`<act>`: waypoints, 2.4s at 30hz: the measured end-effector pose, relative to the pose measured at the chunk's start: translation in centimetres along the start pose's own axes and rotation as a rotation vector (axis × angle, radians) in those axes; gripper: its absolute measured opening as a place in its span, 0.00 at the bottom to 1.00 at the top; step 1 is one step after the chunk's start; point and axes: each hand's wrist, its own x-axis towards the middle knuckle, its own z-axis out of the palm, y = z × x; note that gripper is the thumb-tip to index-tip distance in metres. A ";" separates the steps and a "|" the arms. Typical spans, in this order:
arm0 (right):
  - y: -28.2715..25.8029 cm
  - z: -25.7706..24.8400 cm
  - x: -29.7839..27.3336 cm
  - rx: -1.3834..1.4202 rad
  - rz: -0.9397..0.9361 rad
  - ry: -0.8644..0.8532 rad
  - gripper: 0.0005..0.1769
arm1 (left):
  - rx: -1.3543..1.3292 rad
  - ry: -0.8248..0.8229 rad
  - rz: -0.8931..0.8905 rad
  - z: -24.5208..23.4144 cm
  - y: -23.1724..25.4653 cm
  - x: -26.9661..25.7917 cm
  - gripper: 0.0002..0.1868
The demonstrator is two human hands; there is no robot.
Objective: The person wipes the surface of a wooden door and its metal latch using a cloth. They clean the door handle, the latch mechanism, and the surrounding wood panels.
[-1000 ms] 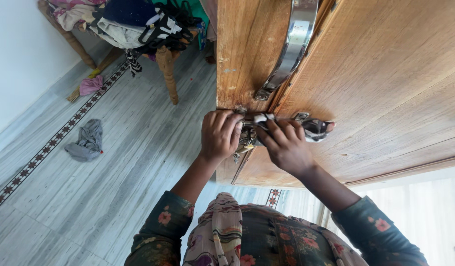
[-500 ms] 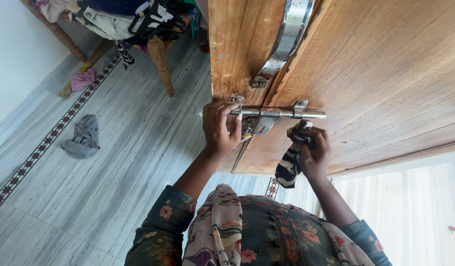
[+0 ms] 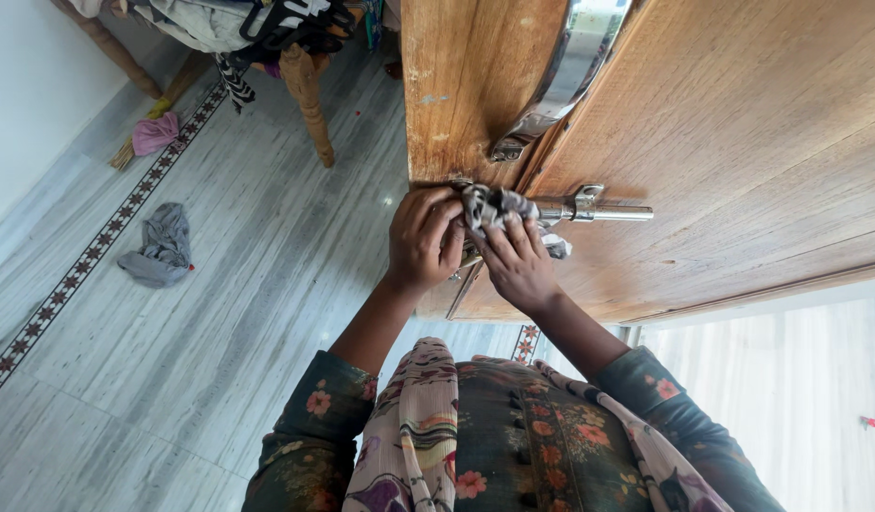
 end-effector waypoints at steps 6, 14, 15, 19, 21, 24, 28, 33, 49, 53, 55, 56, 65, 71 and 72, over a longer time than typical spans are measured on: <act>0.7 4.7 -8.1 0.215 -0.015 -0.063 0.22 | 0.082 -0.020 -0.020 0.6 0.4 0.2 0.10; 0.6 -2.8 -4.3 0.339 0.227 0.274 0.21 | 0.214 -0.070 -0.055 1.0 1.2 -0.4 0.10; 0.7 -3.3 -3.3 0.261 0.219 0.296 0.25 | 0.192 -0.063 -0.067 1.0 1.2 -0.3 0.09; -0.4 -0.7 -1.4 -0.023 0.042 0.122 0.26 | 0.185 -0.066 -0.079 0.7 1.6 0.0 0.08; -0.7 1.2 -2.3 -0.023 0.024 0.130 0.25 | 0.193 -0.078 -0.072 0.4 1.6 0.2 0.08; -0.1 2.4 -3.7 0.072 -0.004 0.165 0.25 | 0.194 -0.072 -0.071 0.5 1.8 0.3 0.08; 0.4 0.3 -3.5 0.417 0.108 0.103 0.22 | 0.154 -0.074 -0.088 0.0 2.1 0.8 0.08; -0.1 -2.2 -0.3 0.409 -0.073 0.309 0.20 | 0.090 -0.125 -0.110 -1.0 1.9 1.2 0.08; -8.3 16.6 -3.5 0.281 -0.132 -0.497 0.31 | 0.114 -0.127 -0.114 -0.7 1.7 1.3 0.08; -5.2 15.5 -5.6 0.247 -0.259 -0.591 0.32 | 0.104 -0.132 -0.112 -0.7 1.6 1.3 0.07; -3.2 14.4 -6.3 0.233 -0.313 -0.646 0.32 | 0.111 -0.132 -0.105 -0.7 1.5 1.3 0.08; -2.5 14.0 -6.5 0.231 -0.333 -0.675 0.33 | 0.108 -0.128 -0.106 -0.7 1.5 1.3 0.08; 0.2 13.9 -7.5 0.087 -0.396 -0.487 0.34 | 0.103 -0.104 -0.104 -0.4 1.5 1.3 0.07; 0.7 15.1 -9.6 0.191 -0.212 -0.603 0.32 | 0.107 -0.106 -0.106 -0.3 1.7 1.3 0.07; 0.9 14.9 -9.7 0.283 -0.148 -0.769 0.32 | 0.108 -0.111 -0.111 -0.3 1.7 1.3 0.07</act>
